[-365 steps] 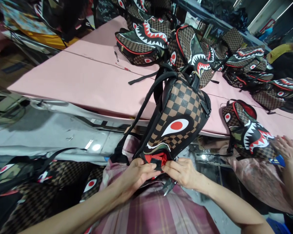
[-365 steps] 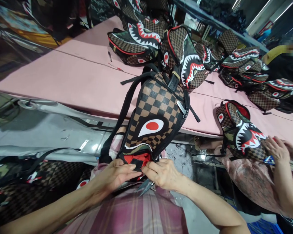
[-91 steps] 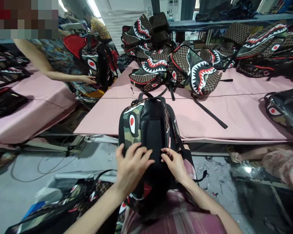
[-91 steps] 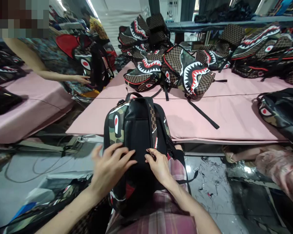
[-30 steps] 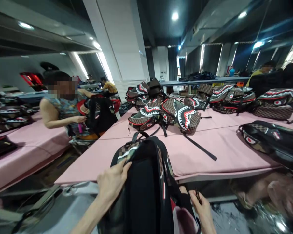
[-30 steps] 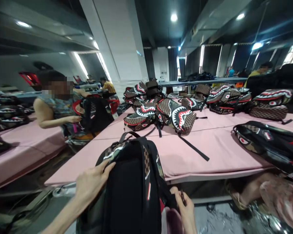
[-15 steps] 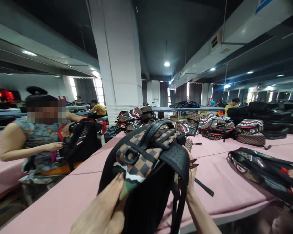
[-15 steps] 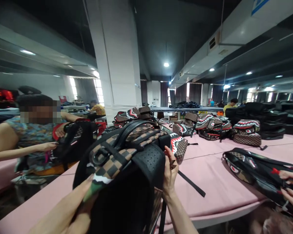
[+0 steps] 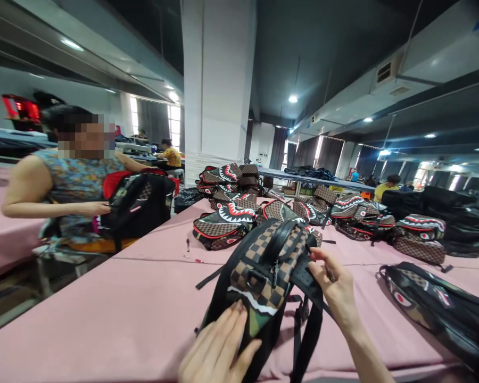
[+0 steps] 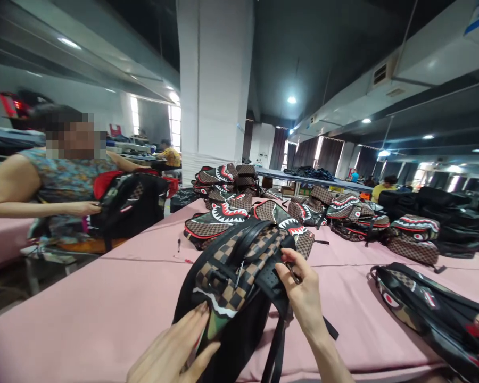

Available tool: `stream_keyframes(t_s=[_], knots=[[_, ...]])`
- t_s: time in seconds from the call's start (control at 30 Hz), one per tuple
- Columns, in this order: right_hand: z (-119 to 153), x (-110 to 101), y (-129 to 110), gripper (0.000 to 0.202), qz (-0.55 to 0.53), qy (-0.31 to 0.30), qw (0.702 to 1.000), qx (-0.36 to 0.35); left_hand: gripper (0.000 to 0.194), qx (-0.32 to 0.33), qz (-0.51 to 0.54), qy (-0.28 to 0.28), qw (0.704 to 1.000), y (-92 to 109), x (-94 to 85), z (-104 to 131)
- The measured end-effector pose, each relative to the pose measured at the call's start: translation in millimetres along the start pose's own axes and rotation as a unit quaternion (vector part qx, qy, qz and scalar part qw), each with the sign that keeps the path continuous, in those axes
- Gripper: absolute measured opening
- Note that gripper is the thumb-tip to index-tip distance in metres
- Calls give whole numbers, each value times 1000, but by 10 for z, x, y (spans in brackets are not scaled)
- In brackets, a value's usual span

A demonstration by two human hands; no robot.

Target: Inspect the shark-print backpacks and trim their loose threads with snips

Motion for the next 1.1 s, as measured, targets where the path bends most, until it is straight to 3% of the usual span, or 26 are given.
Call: stream_keyframes(t_s=[0.1, 0.2, 0.3, 0.37, 0.5, 0.63, 0.7, 0.77, 0.9, 1.0, 1.1], knots=[[-37, 74, -135, 30, 48, -49, 997, -37, 39, -106, 47, -8, 993, -354, -2, -193], [-3, 123, -294, 23, 120, -71, 985, -103, 59, -308, 116, -99, 939, -820, 288, -215], [148, 147, -655, 19, 259, -36, 942, -209, 60, -413, 190, -161, 876, -896, 558, -99], [280, 267, -853, 17, 346, -39, 904, -246, 60, -430, 208, -151, 866, -828, 588, -64], [395, 447, -924, 22, 444, -75, 867, -212, 57, -421, 208, -134, 873, -700, 540, -58], [360, 412, -821, 28, 374, -135, 900, -179, 59, -409, 192, -146, 880, -678, 520, -35], [309, 307, -768, 28, 327, -132, 922, -162, 59, -389, 177, -146, 892, -656, 490, -48], [274, 200, -742, 24, 300, -114, 934, -156, 60, -337, 157, -121, 920, -588, 391, -145], [296, 116, -741, 18, 275, -105, 941, -169, 46, -150, 126, -76, 978, -267, 159, -475], [335, 81, -723, 14, 258, -107, 945, -168, 24, -59, 177, -91, 978, -80, 127, -615], [365, 55, -691, 11, 239, -110, 951, -164, 20, -50, 222, -73, 971, -60, 81, -641]])
Point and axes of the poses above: each hand's wrist, its own z-axis away from the middle knuckle, its own x-axis out of the palm, y = z × x, the point moved 10 cm from there along -z, towards the middle knuckle, and after that the axes turned 5 degrees about -x, right-handed, at the moved point
